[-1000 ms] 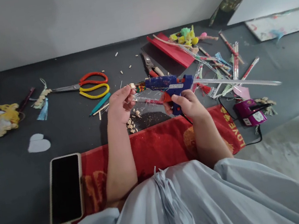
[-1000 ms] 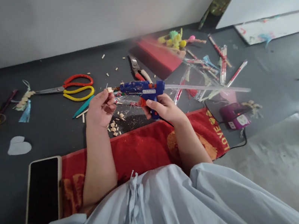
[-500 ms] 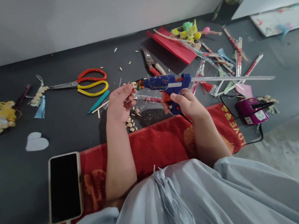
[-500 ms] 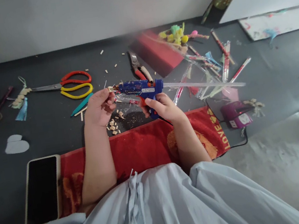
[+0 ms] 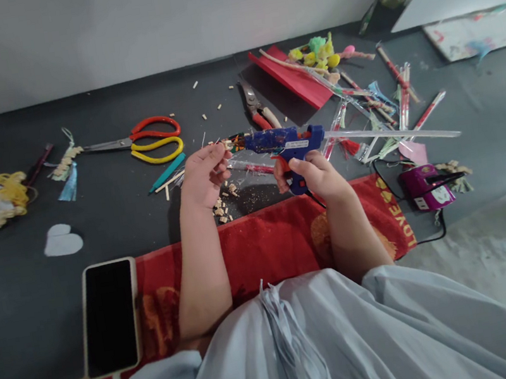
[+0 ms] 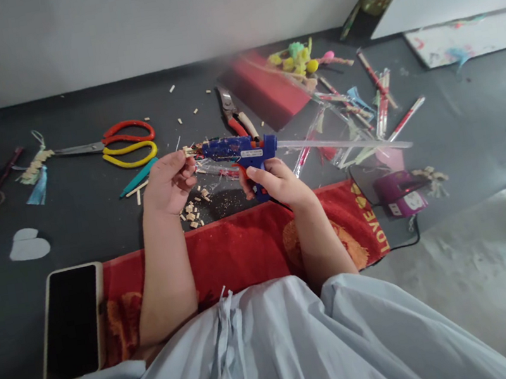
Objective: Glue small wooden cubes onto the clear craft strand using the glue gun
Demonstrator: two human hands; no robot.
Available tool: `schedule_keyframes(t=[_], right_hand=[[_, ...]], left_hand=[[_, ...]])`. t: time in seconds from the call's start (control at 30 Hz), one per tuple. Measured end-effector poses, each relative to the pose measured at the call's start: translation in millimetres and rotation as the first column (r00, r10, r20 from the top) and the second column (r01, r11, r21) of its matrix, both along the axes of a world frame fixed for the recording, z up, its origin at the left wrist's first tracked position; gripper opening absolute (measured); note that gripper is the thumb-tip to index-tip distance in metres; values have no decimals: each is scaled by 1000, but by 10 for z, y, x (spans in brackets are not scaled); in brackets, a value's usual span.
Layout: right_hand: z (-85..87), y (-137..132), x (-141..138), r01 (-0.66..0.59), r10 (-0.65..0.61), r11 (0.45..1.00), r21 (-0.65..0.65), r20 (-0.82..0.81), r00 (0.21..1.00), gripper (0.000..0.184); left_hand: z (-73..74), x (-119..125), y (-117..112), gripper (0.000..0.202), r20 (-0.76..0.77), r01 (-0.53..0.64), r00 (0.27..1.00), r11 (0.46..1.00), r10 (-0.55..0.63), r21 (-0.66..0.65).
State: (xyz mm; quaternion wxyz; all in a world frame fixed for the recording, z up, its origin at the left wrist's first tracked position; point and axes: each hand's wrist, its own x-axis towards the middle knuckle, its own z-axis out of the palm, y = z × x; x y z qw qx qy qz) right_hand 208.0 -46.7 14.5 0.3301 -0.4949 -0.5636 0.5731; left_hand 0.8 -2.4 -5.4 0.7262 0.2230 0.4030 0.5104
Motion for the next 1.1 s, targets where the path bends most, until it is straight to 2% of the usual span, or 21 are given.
schedule_keyframes(t=[0.3, 0.57, 1.1], right_hand=[[-11, 0, -4, 1, -1, 1000, -8, -6, 1000, 37], [-56, 15, 16, -25, 26, 1000, 19, -85, 996, 30], [-43, 8, 13, -24, 30, 999, 49, -127, 991, 33]], left_hand=[[-20, -8, 5, 12, 0, 10, 1000, 1000, -10, 10], [-20, -6, 11, 13, -20, 4, 1000, 1000, -4, 3], [-16, -5, 3, 11, 16, 14, 1000, 1000, -14, 21]])
